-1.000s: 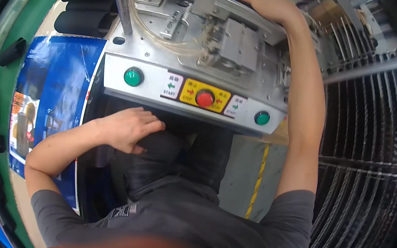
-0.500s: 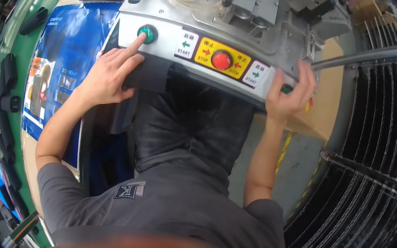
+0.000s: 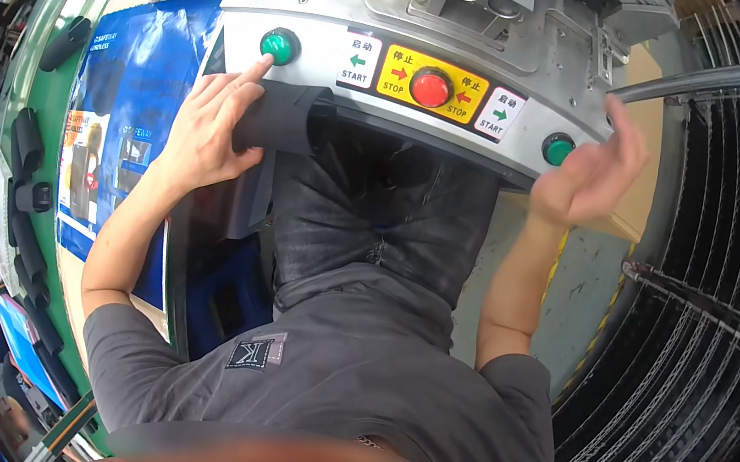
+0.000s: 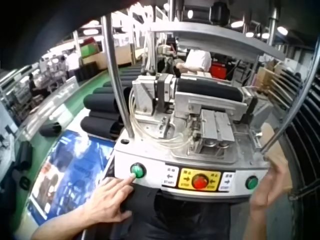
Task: Operate a machine to heat-press black rectangular components in a factory setting.
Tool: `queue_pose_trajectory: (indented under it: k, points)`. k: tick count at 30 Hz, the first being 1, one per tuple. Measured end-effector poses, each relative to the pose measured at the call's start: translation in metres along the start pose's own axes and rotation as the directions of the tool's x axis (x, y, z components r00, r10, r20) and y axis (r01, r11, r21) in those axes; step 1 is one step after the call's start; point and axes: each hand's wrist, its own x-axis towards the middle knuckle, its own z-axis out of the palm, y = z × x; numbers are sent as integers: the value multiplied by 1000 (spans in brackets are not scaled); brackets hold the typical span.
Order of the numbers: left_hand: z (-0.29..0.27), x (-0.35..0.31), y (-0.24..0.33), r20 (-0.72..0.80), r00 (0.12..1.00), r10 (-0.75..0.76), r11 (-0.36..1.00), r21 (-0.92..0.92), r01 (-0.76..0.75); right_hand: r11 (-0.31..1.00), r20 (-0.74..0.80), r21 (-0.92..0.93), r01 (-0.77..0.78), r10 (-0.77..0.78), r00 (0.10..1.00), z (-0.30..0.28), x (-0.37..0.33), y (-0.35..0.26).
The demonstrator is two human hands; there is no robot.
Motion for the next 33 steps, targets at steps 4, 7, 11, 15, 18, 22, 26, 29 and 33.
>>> queue_pose_trajectory:
  k: [4,7,11,15,18,22,26,29,33]
  points:
    - [-1,3,1,50,998,-33,999,-8,33,969,158,-239,-59,99,982,-1,2,22]
    - [-2,2,1,54,998,-38,999,-13,39,954,129,-298,21,19,992,-1,0,25]
    - [0,-12,-2,-82,909,-408,738,-616,276,978,45,-199,57,-49,998,0,-13,11]
    - [-22,8,-5,205,773,-600,-164,-978,132,952,339,250,-175,84,937,27,-64,-40]
    - [-26,13,-16,319,721,-616,-476,-879,-18,858,679,235,-458,192,708,53,-107,-67]
    - [-26,8,-26,365,672,-644,-536,-843,-56,777,825,117,-619,271,496,75,-189,-47]
    - [-41,7,-43,250,611,-752,-277,-959,51,755,905,-139,-641,360,227,81,-245,-26]
    - [-72,8,-77,-55,686,-725,400,-846,354,812,934,-199,-549,327,145,74,-259,-16]
    - [-79,4,-119,-265,843,-468,884,-125,451,657,894,-347,-669,448,-23,74,-260,-6]
